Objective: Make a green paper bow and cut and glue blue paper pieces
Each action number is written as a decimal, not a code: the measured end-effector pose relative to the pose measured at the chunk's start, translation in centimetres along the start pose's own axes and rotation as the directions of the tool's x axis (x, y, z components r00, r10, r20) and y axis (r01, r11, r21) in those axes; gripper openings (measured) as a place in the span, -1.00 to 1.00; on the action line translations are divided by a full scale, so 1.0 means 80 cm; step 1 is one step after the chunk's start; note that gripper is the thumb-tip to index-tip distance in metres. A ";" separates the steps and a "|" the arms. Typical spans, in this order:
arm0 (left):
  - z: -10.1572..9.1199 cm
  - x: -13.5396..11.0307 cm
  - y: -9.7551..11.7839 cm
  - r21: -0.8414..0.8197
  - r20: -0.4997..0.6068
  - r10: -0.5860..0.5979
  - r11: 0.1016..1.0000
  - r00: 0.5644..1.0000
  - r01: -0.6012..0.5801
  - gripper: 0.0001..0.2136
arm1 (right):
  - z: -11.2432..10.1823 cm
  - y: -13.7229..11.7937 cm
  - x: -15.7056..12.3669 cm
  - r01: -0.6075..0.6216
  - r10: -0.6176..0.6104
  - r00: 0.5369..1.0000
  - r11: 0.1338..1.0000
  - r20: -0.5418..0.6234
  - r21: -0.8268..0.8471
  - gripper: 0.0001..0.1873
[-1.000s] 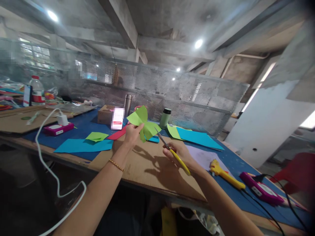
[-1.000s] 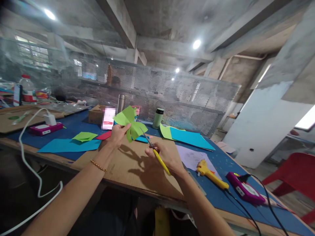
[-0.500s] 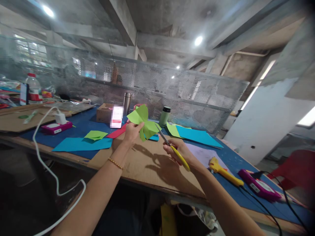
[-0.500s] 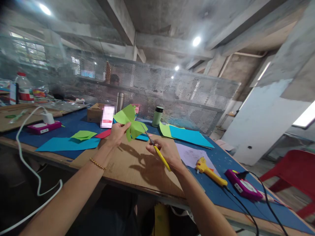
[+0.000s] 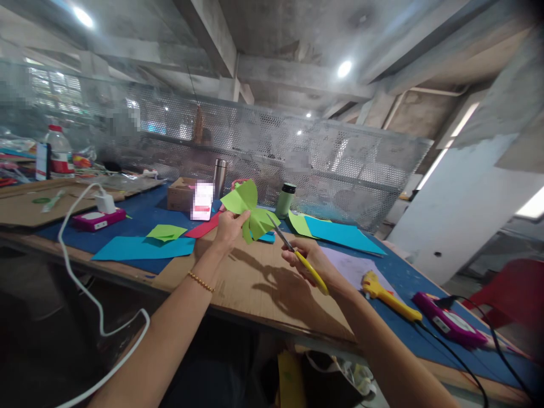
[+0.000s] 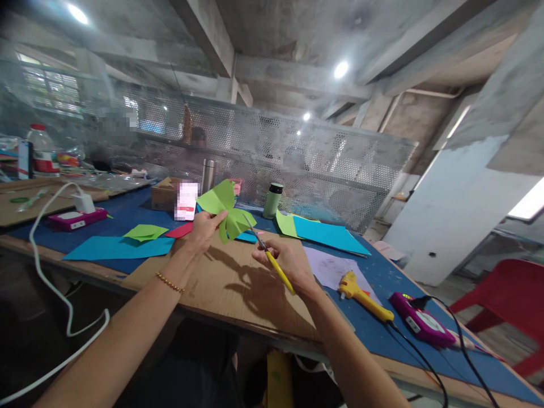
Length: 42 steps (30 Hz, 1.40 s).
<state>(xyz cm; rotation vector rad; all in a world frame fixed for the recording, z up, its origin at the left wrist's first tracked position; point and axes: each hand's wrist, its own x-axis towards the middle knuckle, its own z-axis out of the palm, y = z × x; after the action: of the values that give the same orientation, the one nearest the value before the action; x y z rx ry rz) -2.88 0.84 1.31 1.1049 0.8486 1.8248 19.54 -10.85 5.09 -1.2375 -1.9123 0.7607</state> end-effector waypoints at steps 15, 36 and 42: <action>0.002 -0.005 0.005 0.004 -0.003 -0.005 1.000 1.000 0.005 -0.52 | -0.003 0.002 0.000 -0.061 0.061 0.998 0.997 0.009 -0.055 -0.47; 0.004 -0.013 0.014 -0.031 0.075 -0.017 0.999 0.997 0.019 -0.53 | -0.027 -0.004 -0.007 -0.056 0.071 0.994 0.986 0.088 -0.159 -0.48; 0.005 -0.015 0.013 -0.028 0.156 0.019 0.999 0.987 -0.015 -0.52 | -0.032 -0.005 -0.010 0.023 -0.006 0.995 0.984 0.096 -0.176 -0.45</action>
<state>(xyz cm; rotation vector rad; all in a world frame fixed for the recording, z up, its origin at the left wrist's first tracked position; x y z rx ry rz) -2.51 -0.68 1.91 1.2239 0.7221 1.7325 21.67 -11.47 6.63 -1.3131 -2.1016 0.6640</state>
